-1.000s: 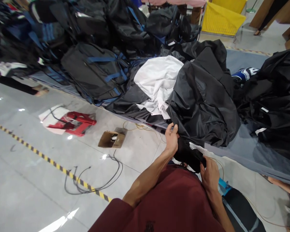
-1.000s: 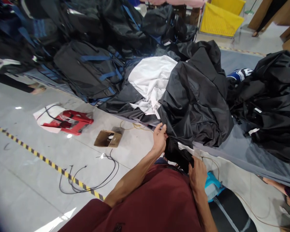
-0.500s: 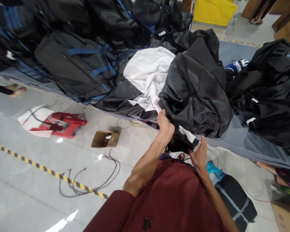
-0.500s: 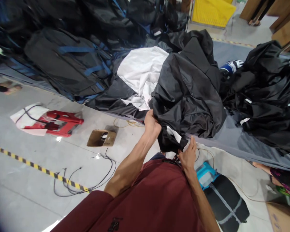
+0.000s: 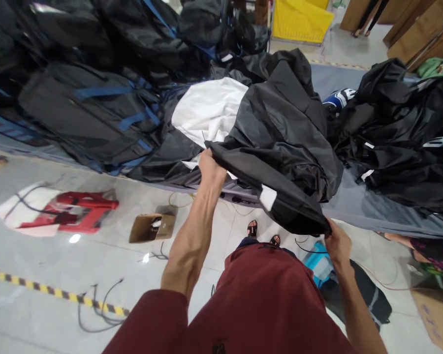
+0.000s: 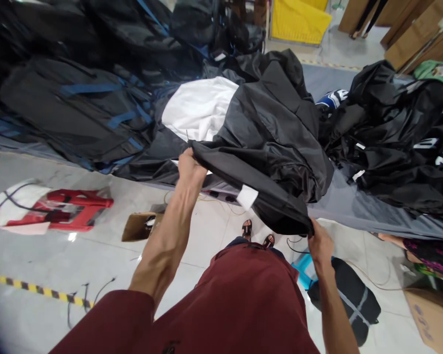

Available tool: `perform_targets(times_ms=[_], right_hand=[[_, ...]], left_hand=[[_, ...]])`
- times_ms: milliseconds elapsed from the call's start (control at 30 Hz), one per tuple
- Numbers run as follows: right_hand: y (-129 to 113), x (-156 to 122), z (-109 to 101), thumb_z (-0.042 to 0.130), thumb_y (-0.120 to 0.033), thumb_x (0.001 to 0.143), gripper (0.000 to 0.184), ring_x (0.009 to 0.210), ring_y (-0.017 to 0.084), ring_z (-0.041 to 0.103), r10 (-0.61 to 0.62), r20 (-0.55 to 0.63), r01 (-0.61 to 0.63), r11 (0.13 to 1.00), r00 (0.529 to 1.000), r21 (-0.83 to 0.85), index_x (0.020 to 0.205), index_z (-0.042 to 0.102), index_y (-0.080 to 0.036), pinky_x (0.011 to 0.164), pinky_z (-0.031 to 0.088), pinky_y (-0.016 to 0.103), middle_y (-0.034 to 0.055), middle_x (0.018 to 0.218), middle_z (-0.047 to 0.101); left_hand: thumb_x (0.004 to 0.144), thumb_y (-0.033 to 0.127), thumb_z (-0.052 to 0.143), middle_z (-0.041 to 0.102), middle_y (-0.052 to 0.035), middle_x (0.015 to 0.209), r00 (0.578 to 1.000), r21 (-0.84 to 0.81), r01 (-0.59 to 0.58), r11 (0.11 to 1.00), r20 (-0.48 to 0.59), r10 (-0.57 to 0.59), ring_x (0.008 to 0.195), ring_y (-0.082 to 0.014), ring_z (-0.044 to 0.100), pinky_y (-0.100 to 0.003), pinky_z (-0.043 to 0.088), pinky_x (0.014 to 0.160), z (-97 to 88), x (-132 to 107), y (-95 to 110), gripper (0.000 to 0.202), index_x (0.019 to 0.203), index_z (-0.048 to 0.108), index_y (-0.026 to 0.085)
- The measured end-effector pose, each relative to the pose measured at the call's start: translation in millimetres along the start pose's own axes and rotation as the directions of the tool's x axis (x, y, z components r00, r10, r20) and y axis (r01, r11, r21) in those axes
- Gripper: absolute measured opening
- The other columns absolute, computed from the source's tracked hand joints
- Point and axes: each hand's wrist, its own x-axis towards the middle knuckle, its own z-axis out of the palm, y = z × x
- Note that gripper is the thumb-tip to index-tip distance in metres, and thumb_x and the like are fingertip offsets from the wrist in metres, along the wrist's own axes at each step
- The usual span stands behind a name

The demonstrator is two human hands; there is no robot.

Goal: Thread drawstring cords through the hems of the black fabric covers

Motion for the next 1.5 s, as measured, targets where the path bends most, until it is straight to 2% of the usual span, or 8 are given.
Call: perform_targets(times_ms=[200,267,367,467,567,833,1100,1500], right_hand=[[40.5,5.5,-66.2,0.068,-0.054,0.09,0.08,0.111,0.034,0.077,0.085,0.383,-0.154,0.976,0.92,0.153,0.161,0.054,-0.019,0.086,0.063,0.041,0.0172,0.143,0.072],[10.5,5.7,-90.4,0.076,-0.064,0.088,0.098,0.13,0.035,0.069,-0.05,0.381,-0.05,0.967,0.923,0.249,0.17,0.04,-0.026,0.096,0.063,0.044,0.0151,0.161,0.058],[-75.6,6.3,-106.2,0.069,-0.053,0.103,0.071,0.133,0.034,0.066,-0.243,0.136,0.179,0.913,0.96,0.367,0.166,0.046,-0.031,0.106,0.06,0.05,0.0128,0.156,0.061],[-162.8,8.9,-85.9,0.065,-0.043,0.108,0.052,0.124,0.03,0.068,-0.572,0.076,0.503,0.77,0.817,0.392,0.158,0.057,-0.032,0.104,0.06,0.047,0.0122,0.139,0.069],[-202.0,12.0,-48.4,0.056,-0.029,0.111,0.043,0.101,0.026,0.068,-0.686,-0.009,0.672,0.709,0.727,0.216,0.154,0.063,-0.026,0.085,0.06,0.039,0.0127,0.119,0.071],[-164.5,18.5,-24.6,0.045,-0.011,0.112,0.049,0.094,0.02,0.067,-0.831,-0.078,0.829,0.533,0.551,0.17,0.157,0.059,-0.023,0.081,0.055,0.03,0.0095,0.107,0.07],[-165.4,2.3,-17.6,0.072,-0.012,0.103,0.038,0.069,0.017,0.058,-0.803,-0.211,0.827,0.515,0.558,0.226,0.141,0.066,-0.019,0.07,0.045,0.033,0.0016,0.083,0.072],[-176.6,-6.9,-9.2,0.045,-0.022,0.115,0.024,0.073,0.019,0.062,-0.719,-0.01,0.716,0.69,0.695,0.108,0.114,0.069,-0.019,0.069,0.041,0.034,0.0036,0.084,0.071]], left_hand=[[0.083,0.042,0.086,0.063,0.0072,0.069,0.978,0.233,0.075,0.97,0.171,-0.117,0.048,-0.009,0.058,-0.019,0.048,0.049,-18.5,-95.3,-31.3,0.041,0.103,0.056,0.023],[0.079,0.053,0.088,0.064,0.0065,0.069,0.954,0.315,0.143,0.938,0.21,-0.215,0.045,-0.0109,0.059,-0.02,0.047,0.046,-30.9,-123.3,-34.5,0.052,0.106,0.054,0.024],[0.077,0.061,0.086,0.065,0.0056,0.071,0.925,0.369,0.215,0.904,0.219,-0.31,0.045,-0.0129,0.061,-0.021,0.047,0.044,-46.2,-151.8,-34.8,0.059,0.11,0.053,0.025],[0.078,0.064,0.084,0.065,0.0053,0.072,0.92,0.369,0.261,0.892,0.184,-0.346,0.045,-0.0138,0.062,-0.022,0.048,0.043,-55.3,-169.1,-36.2,0.06,0.111,0.051,0.026],[0.078,0.062,0.083,0.065,0.0051,0.072,0.923,0.354,0.294,0.888,0.137,-0.36,0.046,-0.0135,0.06,-0.022,0.047,0.043,-61.6,-177.4,-38.0,0.058,0.109,0.051,0.026],[0.075,0.061,0.087,0.067,-0.0008,0.079,0.948,0.259,0.284,0.923,0.072,-0.311,0.059,-0.013,0.062,-0.023,0.05,0.051,-80.3,-157.0,-37.0,0.055,0.099,0.059,0.021],[0.072,0.066,0.088,0.062,0.0018,0.071,0.943,0.294,0.271,0.917,0.111,-0.314,0.057,-0.011,0.057,-0.023,0.049,0.053,-86.1,-153.5,-53.7,0.057,0.082,0.055,0.021],[0.08,0.062,0.086,0.044,0.0095,0.059,0.969,0.297,0.169,0.94,0.123,-0.213,0.053,-0.0083,0.039,-0.021,0.035,0.055,-81.3,-185.3,-87.3,0.058,0.081,0.043,0.024]])
